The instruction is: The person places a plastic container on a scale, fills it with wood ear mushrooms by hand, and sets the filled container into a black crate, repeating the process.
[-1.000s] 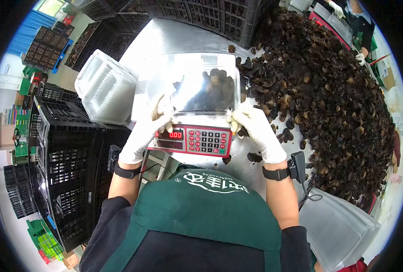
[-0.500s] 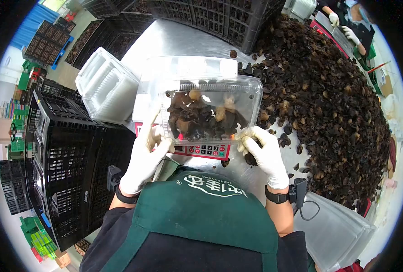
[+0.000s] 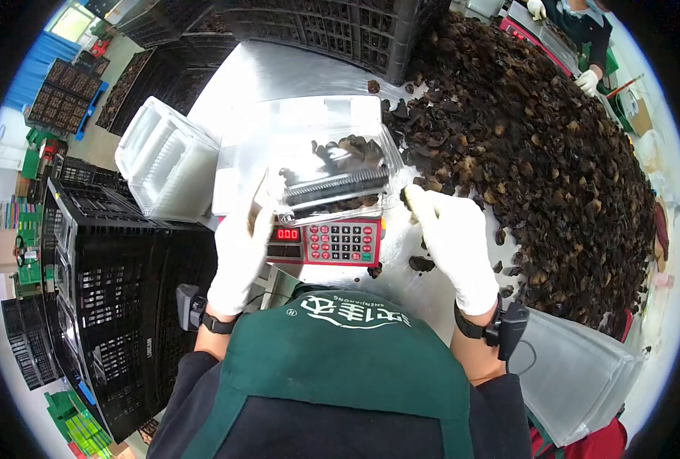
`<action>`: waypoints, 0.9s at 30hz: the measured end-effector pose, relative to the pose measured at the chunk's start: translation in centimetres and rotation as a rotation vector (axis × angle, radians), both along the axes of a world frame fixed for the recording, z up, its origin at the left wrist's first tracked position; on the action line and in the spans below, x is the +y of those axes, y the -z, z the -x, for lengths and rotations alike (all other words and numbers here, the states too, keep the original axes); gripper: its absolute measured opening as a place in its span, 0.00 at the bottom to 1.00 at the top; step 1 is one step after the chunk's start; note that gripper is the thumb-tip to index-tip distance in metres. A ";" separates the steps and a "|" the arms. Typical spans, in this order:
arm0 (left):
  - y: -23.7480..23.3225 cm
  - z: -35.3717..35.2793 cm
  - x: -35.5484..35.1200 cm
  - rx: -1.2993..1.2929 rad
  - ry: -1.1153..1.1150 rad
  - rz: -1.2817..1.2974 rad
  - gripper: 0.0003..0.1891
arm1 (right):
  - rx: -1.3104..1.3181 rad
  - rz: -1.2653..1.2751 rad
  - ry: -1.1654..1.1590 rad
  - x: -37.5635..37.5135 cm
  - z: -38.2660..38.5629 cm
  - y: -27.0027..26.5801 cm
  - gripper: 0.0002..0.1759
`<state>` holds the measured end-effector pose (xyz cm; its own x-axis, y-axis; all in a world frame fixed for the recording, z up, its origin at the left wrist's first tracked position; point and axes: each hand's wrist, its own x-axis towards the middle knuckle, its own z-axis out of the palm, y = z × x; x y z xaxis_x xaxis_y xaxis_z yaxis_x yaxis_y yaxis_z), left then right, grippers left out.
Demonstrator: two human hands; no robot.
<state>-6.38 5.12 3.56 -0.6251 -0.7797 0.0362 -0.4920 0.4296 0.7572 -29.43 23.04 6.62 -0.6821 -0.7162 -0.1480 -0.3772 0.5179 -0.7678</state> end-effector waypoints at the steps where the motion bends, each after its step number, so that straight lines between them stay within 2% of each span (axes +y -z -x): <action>1: 0.3 0.7 -1.0 0.157 0.067 0.378 0.25 | 0.053 0.021 -0.095 -0.3 -0.3 -0.7 0.19; 3: -1.8 1.3 -2.8 0.041 0.104 0.402 0.23 | 0.159 0.067 -0.291 -1.3 -1.0 -1.5 0.17; 5: -2.6 2.6 -4.4 0.215 0.181 0.297 0.22 | 0.309 0.252 -0.344 -3.7 -1.1 0.6 0.06; 7: -3.0 3.5 -5.0 0.279 0.204 0.222 0.21 | 0.448 0.419 -0.377 -7.1 -0.9 2.3 0.05; 9: -2.8 3.8 -5.6 0.334 0.223 0.199 0.20 | 0.470 0.381 -0.392 -9.6 -1.6 2.8 0.06; 11: -2.8 3.8 -5.4 0.332 0.198 0.173 0.20 | 0.715 0.491 -0.419 -11.7 -2.3 4.1 0.07; 13: -2.9 3.8 -5.0 0.343 0.181 0.138 0.19 | 0.738 0.397 -0.496 -12.4 -2.6 5.1 0.07; 16: -3.0 3.7 -4.9 0.362 0.169 0.095 0.19 | 0.551 0.372 -0.537 -12.5 -2.1 5.1 0.07; 20: -3.0 3.5 -4.7 0.320 0.146 0.032 0.20 | 0.027 0.488 -0.303 -12.0 -0.9 3.9 0.08; 23: -2.2 3.9 -4.9 0.372 0.157 0.048 0.19 | 0.023 0.454 -0.261 -11.1 -0.1 4.0 0.09; 25: -2.0 4.3 -5.2 0.415 0.159 0.077 0.19 | 0.298 0.440 -0.280 -11.4 -0.6 4.3 0.09; 27: -2.0 4.3 -5.3 0.388 0.179 0.047 0.21 | 0.406 0.459 -0.399 -11.7 -1.7 3.7 0.11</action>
